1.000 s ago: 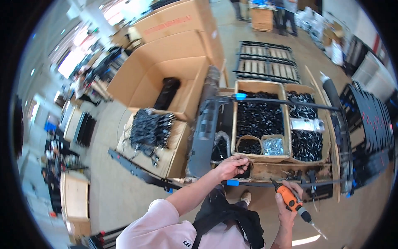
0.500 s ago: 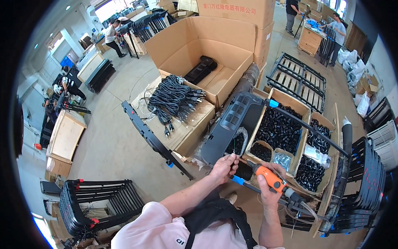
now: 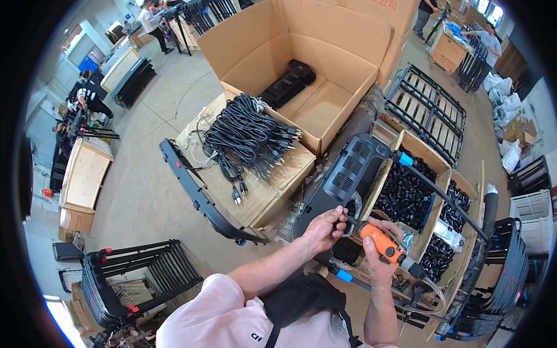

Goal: Assembling plastic components onto a metal roof rack frame using an electric screwdriver in a workshop setting.

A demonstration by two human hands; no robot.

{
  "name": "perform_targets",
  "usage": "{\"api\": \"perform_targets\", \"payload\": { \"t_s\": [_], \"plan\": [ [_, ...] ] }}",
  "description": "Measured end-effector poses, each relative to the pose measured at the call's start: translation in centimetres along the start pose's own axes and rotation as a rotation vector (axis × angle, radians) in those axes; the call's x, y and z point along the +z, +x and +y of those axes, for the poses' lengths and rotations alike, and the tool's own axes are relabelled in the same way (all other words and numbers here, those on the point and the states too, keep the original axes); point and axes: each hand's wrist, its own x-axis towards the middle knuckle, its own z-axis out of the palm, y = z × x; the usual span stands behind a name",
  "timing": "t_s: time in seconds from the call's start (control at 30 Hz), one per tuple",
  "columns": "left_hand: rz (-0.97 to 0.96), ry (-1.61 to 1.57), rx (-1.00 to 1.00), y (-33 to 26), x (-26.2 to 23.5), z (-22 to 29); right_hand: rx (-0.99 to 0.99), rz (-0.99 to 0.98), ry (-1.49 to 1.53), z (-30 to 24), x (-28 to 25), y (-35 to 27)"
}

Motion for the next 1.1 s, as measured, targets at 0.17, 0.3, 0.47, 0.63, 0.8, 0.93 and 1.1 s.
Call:
{"api": "perform_targets", "payload": {
  "t_s": [0.17,0.3,0.47,0.63,0.8,0.93,1.1],
  "plan": [
    [-0.02,-0.071,-0.066,1.7,-0.3,2.4,0.046,-0.009,-0.021,0.8,2.0,2.8],
    [-0.024,-0.125,-0.097,2.6,-0.4,3.7,0.091,-0.016,-0.072,0.8,3.5,4.8],
    [-0.008,-0.213,-0.08,3.5,-0.3,5.1,0.168,-0.03,-0.145,-0.2,5.7,7.9],
    [-0.047,-0.306,-0.098,4.4,-1.2,6.6,0.209,-0.134,-0.195,-0.5,7.3,10.0],
    [-0.065,-0.378,-0.125,4.8,-1.6,7.0,0.266,-0.126,-0.182,-0.3,7.8,11.1],
    [-0.065,-0.351,-0.133,5.1,-2.1,6.8,0.243,-0.172,-0.219,-0.3,8.1,11.4],
    [-0.026,-0.336,-0.134,5.1,-1.7,7.1,0.268,-0.187,-0.242,-0.3,8.4,12.0]
  ]
}}
